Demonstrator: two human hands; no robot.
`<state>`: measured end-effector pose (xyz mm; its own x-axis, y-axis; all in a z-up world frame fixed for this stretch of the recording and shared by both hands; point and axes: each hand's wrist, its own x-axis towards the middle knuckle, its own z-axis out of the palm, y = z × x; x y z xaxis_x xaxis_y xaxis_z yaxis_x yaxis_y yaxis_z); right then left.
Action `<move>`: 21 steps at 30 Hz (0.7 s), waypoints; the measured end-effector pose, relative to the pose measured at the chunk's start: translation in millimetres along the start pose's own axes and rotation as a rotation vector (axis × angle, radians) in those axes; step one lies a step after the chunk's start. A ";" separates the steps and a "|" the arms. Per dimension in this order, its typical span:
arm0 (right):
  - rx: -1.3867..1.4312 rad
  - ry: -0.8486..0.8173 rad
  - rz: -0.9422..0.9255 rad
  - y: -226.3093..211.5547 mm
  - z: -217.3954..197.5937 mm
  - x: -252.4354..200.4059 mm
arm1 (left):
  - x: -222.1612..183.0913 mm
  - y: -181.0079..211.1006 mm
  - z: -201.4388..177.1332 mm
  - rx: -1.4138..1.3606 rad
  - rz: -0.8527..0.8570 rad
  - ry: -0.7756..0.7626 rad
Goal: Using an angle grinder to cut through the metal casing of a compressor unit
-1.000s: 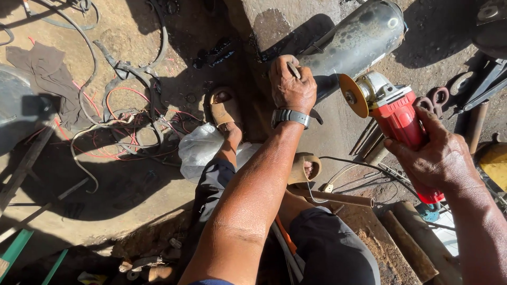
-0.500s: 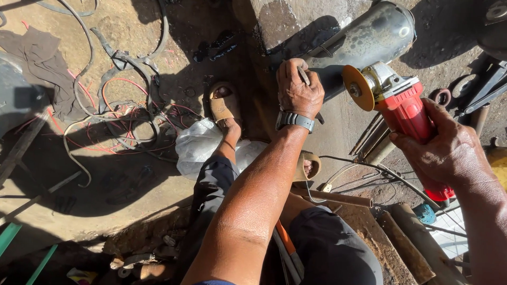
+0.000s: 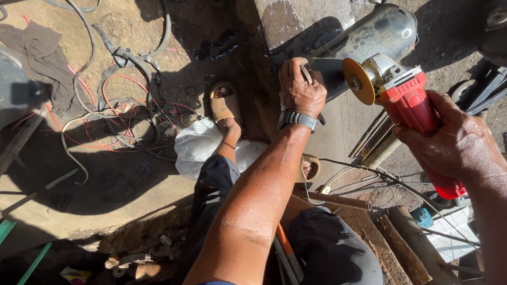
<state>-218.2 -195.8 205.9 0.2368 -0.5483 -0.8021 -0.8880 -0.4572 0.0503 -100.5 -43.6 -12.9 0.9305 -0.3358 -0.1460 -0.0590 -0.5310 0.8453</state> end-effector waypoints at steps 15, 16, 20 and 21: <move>-0.057 0.021 -0.045 -14.5 -12.7 13.0 | -5.7 -13.0 8.6 0.015 0.066 0.018; -0.058 0.020 -0.045 -15.5 -13.6 14.1 | -7.7 -17.5 11.5 0.015 0.065 0.018; -0.001 0.016 -0.050 -23.0 -18.5 17.4 | -10.4 -26.1 16.7 0.051 0.078 0.005; 0.012 0.018 -0.050 -25.9 -20.0 17.9 | -9.7 -26.0 16.3 0.054 0.075 -0.002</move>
<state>-183.0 -207.8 202.2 0.2874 -0.5375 -0.7928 -0.8796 -0.4756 0.0035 -113.8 -39.2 -41.8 0.9221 -0.3776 -0.0846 -0.1478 -0.5456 0.8249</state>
